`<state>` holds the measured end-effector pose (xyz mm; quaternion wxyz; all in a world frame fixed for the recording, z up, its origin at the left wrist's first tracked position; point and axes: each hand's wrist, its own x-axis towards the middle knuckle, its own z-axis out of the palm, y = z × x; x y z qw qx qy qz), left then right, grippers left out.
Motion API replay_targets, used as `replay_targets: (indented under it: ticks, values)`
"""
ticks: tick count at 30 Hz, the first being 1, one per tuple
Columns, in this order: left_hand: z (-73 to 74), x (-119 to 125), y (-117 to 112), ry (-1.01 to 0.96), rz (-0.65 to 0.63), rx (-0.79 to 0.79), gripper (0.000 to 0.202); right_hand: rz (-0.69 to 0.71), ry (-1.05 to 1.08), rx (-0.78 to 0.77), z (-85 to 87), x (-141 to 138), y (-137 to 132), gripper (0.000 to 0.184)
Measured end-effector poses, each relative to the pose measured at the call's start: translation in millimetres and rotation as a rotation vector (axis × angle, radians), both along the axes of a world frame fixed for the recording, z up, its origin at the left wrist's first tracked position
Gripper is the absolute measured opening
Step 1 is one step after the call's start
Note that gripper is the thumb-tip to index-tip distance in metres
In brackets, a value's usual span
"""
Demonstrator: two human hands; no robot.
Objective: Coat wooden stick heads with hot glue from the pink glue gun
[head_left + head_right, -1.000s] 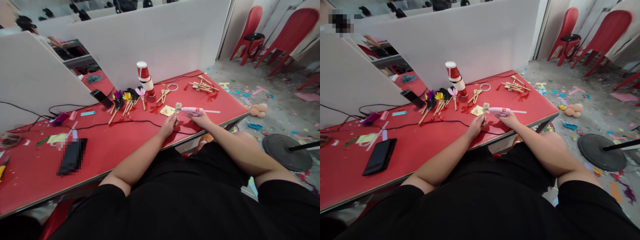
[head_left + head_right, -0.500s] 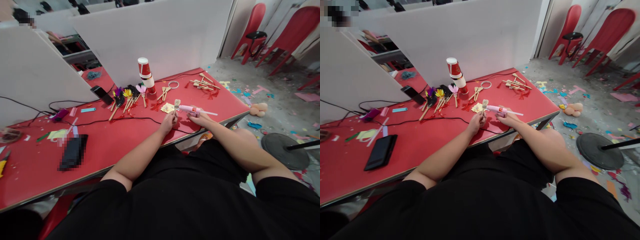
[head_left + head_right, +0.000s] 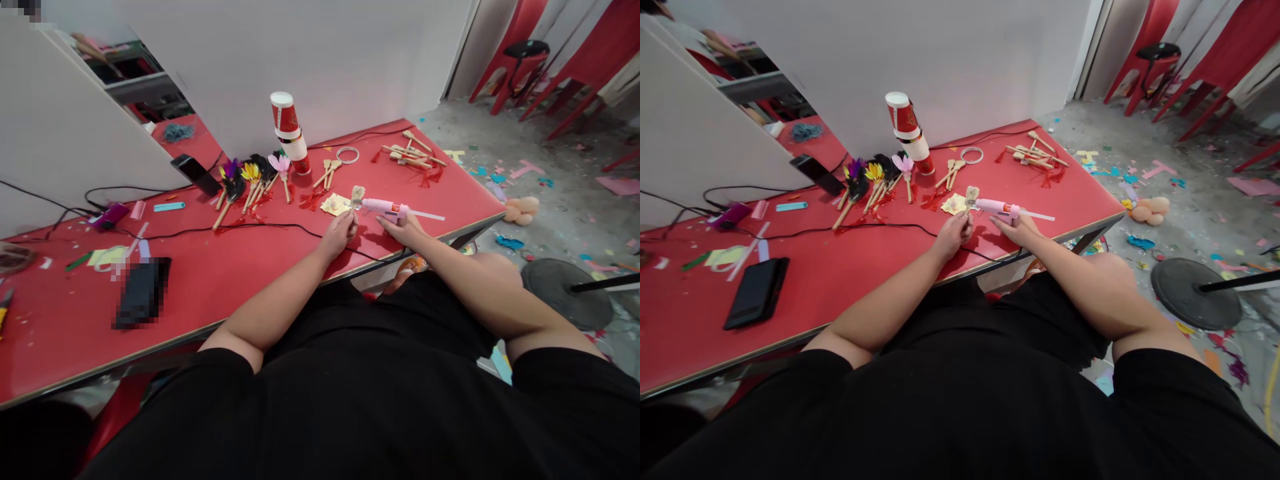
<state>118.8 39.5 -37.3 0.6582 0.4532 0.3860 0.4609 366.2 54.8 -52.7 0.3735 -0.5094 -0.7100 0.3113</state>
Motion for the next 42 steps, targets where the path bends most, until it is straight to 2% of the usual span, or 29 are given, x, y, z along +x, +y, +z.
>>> replay_targets:
  ticks: [6, 13, 23, 34, 38, 42]
  values:
    - [1.8, -0.2, -1.5, 0.01, -0.011, -0.005, 0.041, 0.0, 0.018, 0.014, 3.6, -2.4, -2.6, 0.072]
    - [3.3, 1.4, -2.4, 0.028, 0.015, 0.004, 0.041, -0.044, -0.002, -0.045, 7.5, -3.3, -6.1, 0.08]
    - [5.1, -0.3, -3.9, 0.035, 0.035, -0.008, 0.044, -0.11, -0.098, 0.034, 3.6, -5.4, -5.7, 0.059]
    - [-2.7, -2.5, -1.4, 0.033, -0.016, 0.073, 0.049, -0.175, -0.248, 0.116, 9.7, 0.8, -3.8, 0.055]
    - [-2.4, -1.6, -1.4, 0.02, -0.018, 0.055, 0.05, -0.139, -0.168, 0.072, 14.7, -0.4, -6.8, 0.066]
    - [-0.7, -1.6, -2.6, 0.012, -0.049, 0.023, 0.048, -0.043, -0.092, 0.062, 19.8, -0.2, -13.8, 0.063]
